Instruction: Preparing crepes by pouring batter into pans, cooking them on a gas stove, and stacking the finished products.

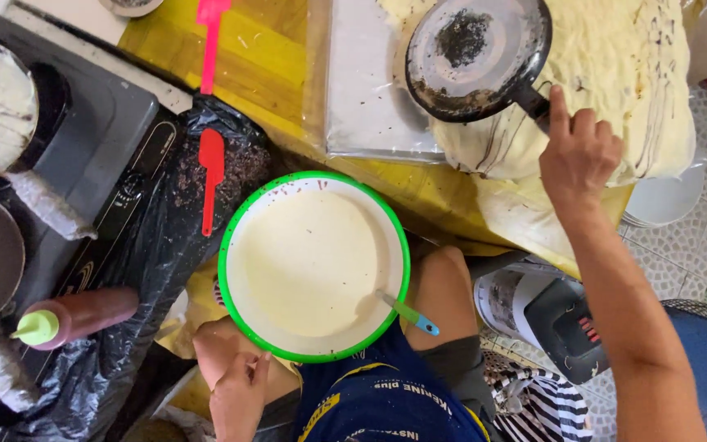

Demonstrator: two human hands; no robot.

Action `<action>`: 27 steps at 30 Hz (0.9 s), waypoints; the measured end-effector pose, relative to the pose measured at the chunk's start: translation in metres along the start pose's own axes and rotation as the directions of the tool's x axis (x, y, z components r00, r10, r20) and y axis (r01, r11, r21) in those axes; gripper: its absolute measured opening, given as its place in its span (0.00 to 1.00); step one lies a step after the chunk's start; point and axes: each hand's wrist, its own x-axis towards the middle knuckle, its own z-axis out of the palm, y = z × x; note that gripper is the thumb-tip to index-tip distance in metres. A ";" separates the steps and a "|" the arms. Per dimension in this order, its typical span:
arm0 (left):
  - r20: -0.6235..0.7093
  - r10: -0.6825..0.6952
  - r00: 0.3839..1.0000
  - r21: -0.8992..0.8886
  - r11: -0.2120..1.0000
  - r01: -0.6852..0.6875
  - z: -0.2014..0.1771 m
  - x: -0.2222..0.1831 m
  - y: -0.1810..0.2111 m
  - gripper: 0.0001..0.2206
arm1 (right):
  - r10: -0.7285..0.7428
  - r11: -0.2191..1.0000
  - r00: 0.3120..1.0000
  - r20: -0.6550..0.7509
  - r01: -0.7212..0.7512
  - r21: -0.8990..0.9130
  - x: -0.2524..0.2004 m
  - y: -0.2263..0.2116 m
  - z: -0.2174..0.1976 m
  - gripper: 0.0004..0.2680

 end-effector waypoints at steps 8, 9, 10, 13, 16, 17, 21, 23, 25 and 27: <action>0.212 0.100 0.972 0.196 0.970 -0.142 -0.003 0.000 0.013 0.15 | -0.062 0.998 0.943 -0.327 0.052 -0.038 0.093 0.002 -0.038 0.24; 0.208 0.100 0.973 0.192 0.971 -0.141 -0.008 -0.005 0.021 0.15 | -0.060 0.998 0.942 -0.331 0.051 -0.037 0.092 -0.006 -0.039 0.24; 0.219 0.161 0.962 0.083 0.980 -0.183 -0.014 -0.011 0.030 0.16 | -0.025 0.996 0.988 -0.150 0.037 0.076 0.092 -0.013 -0.040 0.19; 0.126 0.326 0.937 -0.168 0.938 -0.304 -0.018 -0.020 0.057 0.20 | 0.009 0.815 0.968 0.250 -0.152 0.560 0.091 -0.049 -0.076 0.12; -0.170 0.567 0.806 -0.418 0.699 -0.580 -0.033 -0.029 0.096 0.23 | -0.220 0.173 0.795 0.566 -0.539 0.824 0.070 -0.108 -0.138 0.09; -0.371 0.662 0.652 -0.473 0.469 -0.746 -0.043 -0.032 0.109 0.24 | -0.420 -0.135 0.676 0.605 -0.706 0.695 0.061 -0.133 -0.161 0.10; -0.415 0.617 0.668 -0.675 0.283 -0.681 -0.053 -0.012 0.110 0.40 | -0.791 -0.382 0.347 0.504 -0.923 0.035 0.002 -0.233 -0.269 0.17; -0.130 0.517 0.846 -0.966 0.125 -0.225 -0.037 0.014 0.090 0.26 | -0.843 -0.495 0.357 0.401 -0.807 -0.321 0.001 -0.251 -0.347 0.24; -0.291 0.456 0.841 -0.883 0.210 -0.420 -0.117 -0.019 0.062 0.17 | -0.853 -0.496 0.396 0.339 -0.818 -0.291 -0.008 -0.283 -0.375 0.22; -0.430 0.419 0.800 -0.756 0.317 -0.573 -0.137 -0.028 0.028 0.14 | -0.855 -0.504 0.429 0.293 -0.821 -0.268 -0.004 -0.306 -0.392 0.20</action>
